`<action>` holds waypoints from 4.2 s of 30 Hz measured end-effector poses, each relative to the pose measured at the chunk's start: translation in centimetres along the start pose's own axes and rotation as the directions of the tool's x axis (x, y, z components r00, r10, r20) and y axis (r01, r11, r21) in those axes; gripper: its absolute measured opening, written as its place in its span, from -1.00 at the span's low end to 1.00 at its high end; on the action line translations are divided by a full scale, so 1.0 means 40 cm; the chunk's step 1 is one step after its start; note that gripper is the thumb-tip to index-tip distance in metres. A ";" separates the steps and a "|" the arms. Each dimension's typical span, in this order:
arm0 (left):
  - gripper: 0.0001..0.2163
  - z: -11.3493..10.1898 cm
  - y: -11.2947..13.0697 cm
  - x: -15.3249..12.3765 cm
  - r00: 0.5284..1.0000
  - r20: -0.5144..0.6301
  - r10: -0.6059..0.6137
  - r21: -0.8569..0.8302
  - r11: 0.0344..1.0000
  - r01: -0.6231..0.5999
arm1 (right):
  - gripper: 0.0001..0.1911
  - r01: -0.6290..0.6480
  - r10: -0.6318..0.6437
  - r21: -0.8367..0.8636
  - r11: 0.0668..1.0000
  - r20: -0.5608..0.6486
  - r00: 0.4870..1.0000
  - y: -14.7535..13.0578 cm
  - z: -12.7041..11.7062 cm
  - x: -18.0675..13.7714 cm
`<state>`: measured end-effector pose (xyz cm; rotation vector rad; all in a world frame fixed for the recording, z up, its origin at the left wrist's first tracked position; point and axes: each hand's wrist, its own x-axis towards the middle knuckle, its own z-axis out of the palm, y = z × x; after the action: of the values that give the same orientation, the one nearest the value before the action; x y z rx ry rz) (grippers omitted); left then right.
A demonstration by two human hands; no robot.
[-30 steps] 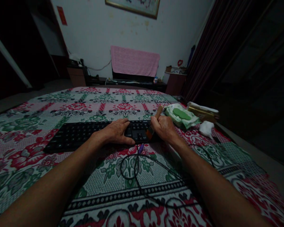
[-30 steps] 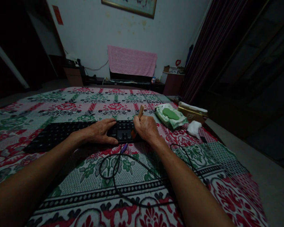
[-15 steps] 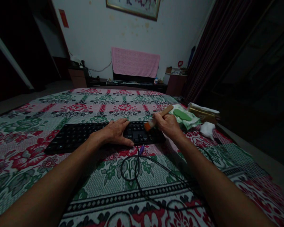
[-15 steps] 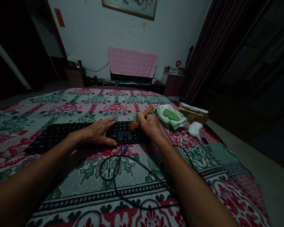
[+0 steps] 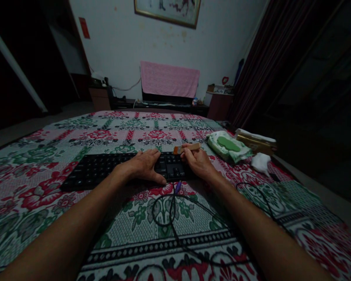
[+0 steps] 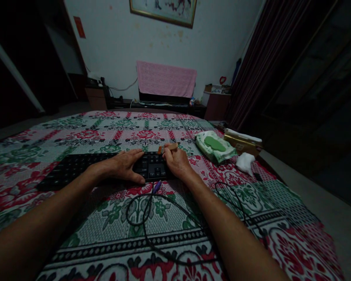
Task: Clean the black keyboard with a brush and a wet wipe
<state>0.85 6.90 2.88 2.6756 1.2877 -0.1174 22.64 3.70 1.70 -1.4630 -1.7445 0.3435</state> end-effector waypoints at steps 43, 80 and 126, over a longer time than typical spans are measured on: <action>0.00 -0.005 0.005 -0.003 1.000 -0.011 -0.010 -0.033 0.999 0.009 | -0.59 0.009 -0.014 -0.056 0.998 -0.100 0.995 -0.042 -0.029 -0.008; -0.12 -0.043 -0.024 -0.027 0.995 0.079 -0.067 -0.019 0.997 0.068 | -0.60 -0.031 0.034 -0.028 0.999 0.114 0.993 -0.054 -0.049 -0.016; -0.11 -0.047 -0.020 -0.027 0.994 0.091 -0.062 -0.037 0.997 0.066 | -0.65 -0.006 0.005 0.004 1.000 0.151 0.989 -0.062 -0.009 -0.028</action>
<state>-0.45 6.91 4.78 2.5654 1.3346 -0.2147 21.17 1.85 3.13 -1.4710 -1.8574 0.4716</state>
